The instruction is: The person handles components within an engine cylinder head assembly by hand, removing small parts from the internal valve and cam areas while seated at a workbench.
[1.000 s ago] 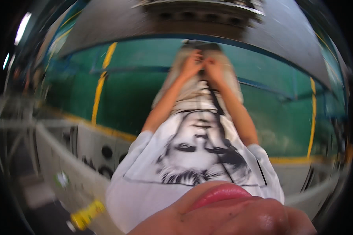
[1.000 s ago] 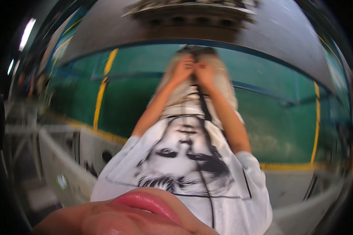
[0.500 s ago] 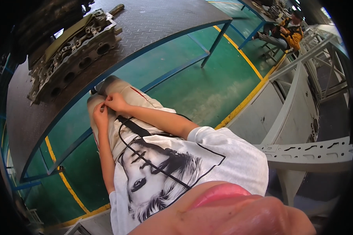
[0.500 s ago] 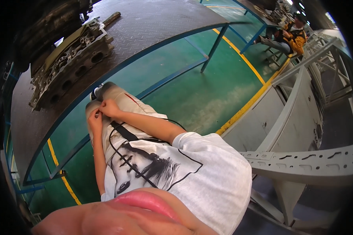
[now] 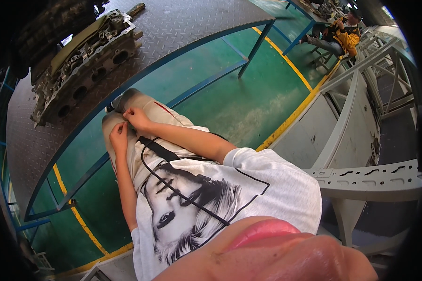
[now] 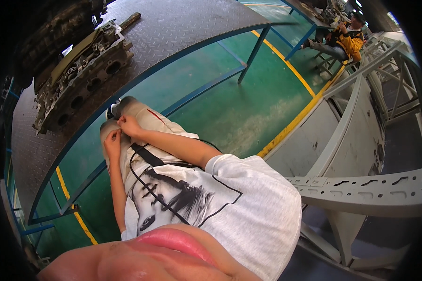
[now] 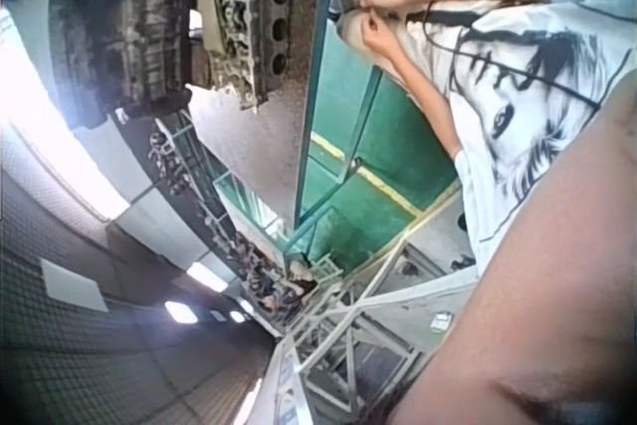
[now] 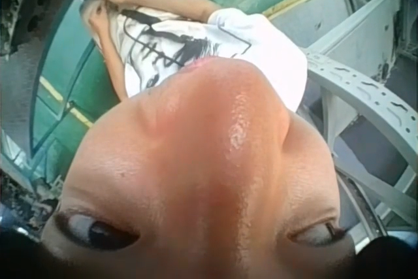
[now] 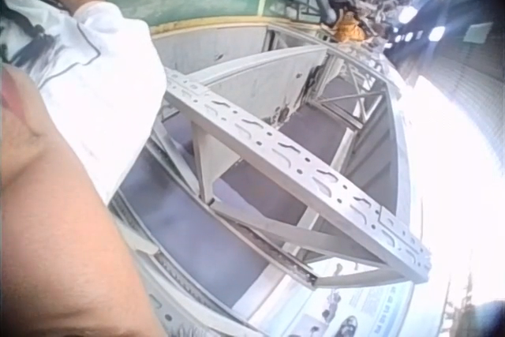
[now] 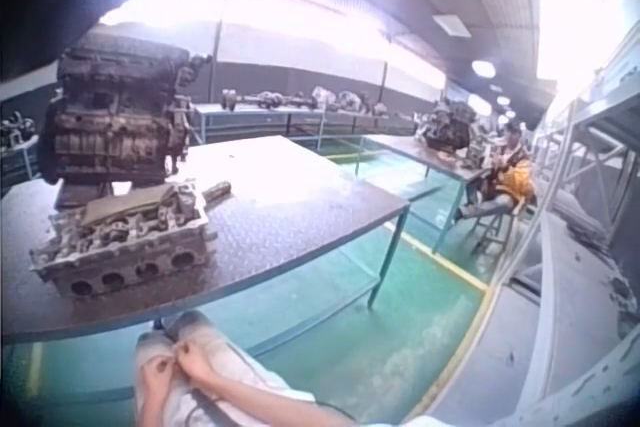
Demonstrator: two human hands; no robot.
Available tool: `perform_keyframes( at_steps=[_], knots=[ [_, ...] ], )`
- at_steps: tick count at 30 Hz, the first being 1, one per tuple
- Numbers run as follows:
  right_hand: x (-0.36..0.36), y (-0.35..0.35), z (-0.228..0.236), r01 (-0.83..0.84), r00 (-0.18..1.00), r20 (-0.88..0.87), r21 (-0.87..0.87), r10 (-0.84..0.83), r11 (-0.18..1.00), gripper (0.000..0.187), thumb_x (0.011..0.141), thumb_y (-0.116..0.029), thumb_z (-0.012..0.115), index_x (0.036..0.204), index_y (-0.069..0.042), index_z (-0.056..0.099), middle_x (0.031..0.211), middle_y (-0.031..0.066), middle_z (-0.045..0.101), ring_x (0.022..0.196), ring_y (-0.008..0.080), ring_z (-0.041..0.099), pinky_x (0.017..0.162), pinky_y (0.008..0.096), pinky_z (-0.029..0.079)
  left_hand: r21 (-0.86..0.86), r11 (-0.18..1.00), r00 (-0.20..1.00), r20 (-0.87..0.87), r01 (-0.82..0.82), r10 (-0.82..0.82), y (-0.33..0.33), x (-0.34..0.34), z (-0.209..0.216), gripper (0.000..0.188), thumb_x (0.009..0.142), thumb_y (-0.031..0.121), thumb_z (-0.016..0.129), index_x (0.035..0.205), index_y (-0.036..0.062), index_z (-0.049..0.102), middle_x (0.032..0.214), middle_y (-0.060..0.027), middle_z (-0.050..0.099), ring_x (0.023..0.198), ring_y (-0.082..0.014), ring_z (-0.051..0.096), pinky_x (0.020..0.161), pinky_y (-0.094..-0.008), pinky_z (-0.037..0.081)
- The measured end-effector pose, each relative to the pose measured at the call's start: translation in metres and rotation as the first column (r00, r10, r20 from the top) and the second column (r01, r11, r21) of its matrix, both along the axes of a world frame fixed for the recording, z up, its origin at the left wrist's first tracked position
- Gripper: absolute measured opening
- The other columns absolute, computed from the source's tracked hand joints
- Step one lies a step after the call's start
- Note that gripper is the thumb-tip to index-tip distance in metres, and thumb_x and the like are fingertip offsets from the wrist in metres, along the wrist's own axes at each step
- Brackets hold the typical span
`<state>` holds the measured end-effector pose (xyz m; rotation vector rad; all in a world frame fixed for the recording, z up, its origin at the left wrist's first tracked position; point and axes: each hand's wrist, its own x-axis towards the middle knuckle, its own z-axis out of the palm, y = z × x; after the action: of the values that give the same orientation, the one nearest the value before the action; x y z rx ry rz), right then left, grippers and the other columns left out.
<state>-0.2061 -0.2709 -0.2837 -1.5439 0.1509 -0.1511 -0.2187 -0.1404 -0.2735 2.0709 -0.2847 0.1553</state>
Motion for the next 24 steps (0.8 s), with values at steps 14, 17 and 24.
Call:
perform_keyframes(
  at_steps=[14, 17, 24],
  knots=[
    [0.014, -0.003, -0.013, 0.119, 0.990, -0.113, 0.350, -0.084, 0.929, 0.013, 0.088, -0.014, 0.053, 0.089, -0.002, 0.048, 0.070, 0.0060, 0.054, 0.053, 0.0134, 0.051, 0.047, 0.0255, 0.040, -0.052, 0.997, 0.995, -0.070, 0.062, -0.066, 0.001, 0.003, -0.006, 0.020, 0.087, 0.016, 0.062, 0.090, -0.0036, 0.065, 0.077, -0.0070, 0.065, 0.073, -0.0107, 0.059, 0.070, -0.0237, 0.046],
    [0.014, -0.005, -0.012, 0.162, 0.986, -0.101, 0.358, -0.134, 0.920, 0.012, 0.089, -0.014, 0.051, 0.090, -0.002, 0.048, 0.070, 0.0068, 0.054, 0.052, 0.0140, 0.051, 0.046, 0.0262, 0.040, -0.020, 0.997, 0.995, -0.073, 0.071, -0.073, -0.001, 0.002, -0.003, 0.020, 0.086, 0.016, 0.063, 0.089, -0.0034, 0.065, 0.077, -0.0066, 0.065, 0.072, -0.0103, 0.059, 0.070, -0.0235, 0.046],
    [0.011, -0.006, -0.002, 0.167, 0.980, -0.175, 0.470, -0.094, 0.867, 0.012, 0.089, -0.013, 0.049, 0.088, -0.002, 0.046, 0.068, 0.0083, 0.052, 0.046, 0.0154, 0.048, 0.040, 0.0278, 0.036, -0.062, 0.997, 0.996, -0.074, 0.049, -0.054, 0.007, 0.005, -0.015, 0.018, 0.084, 0.014, 0.065, 0.089, -0.0035, 0.065, 0.078, -0.0047, 0.065, 0.071, -0.0095, 0.058, 0.069, -0.0227, 0.046]
  ],
)
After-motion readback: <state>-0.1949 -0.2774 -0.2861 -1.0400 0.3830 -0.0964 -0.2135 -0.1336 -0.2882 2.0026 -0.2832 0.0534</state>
